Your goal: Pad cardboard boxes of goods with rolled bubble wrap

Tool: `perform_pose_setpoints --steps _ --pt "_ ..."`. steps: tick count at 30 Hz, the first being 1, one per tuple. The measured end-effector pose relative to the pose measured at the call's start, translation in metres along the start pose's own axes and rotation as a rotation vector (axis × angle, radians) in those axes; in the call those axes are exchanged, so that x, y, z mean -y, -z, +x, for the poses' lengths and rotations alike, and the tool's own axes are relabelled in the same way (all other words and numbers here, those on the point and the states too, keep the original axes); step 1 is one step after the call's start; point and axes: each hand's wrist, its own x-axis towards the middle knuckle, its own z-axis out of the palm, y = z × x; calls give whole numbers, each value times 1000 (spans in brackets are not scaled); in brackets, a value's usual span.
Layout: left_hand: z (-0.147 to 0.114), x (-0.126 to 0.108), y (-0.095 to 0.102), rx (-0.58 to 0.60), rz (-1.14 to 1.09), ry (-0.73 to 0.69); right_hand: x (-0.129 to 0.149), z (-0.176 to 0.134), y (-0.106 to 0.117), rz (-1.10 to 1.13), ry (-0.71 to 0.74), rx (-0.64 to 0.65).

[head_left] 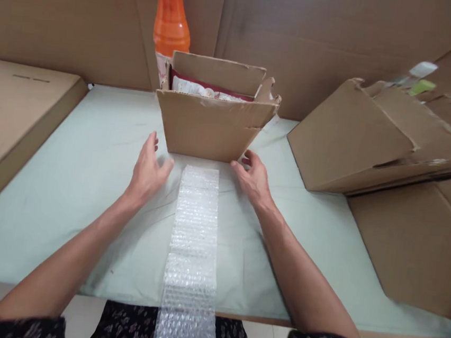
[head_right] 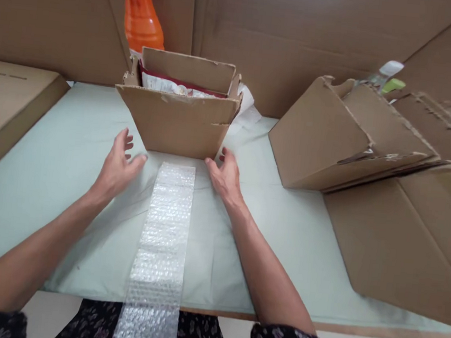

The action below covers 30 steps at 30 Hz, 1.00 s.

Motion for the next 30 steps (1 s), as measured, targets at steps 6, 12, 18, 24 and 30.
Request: perform_pose_setpoints --steps 6,12,18,24,30 --pt "-116 -8 30 524 126 -570 4 -104 42 -185 292 341" --pt "-150 -12 36 784 -56 -521 17 -207 80 -435 562 627" --pt "-162 -8 34 742 -109 -362 16 -269 53 -430 742 553" --pt "-159 -11 52 669 -297 73 31 -229 11 -163 489 196" --pt "-168 -8 30 358 79 -129 27 -195 -2 -457 468 83"
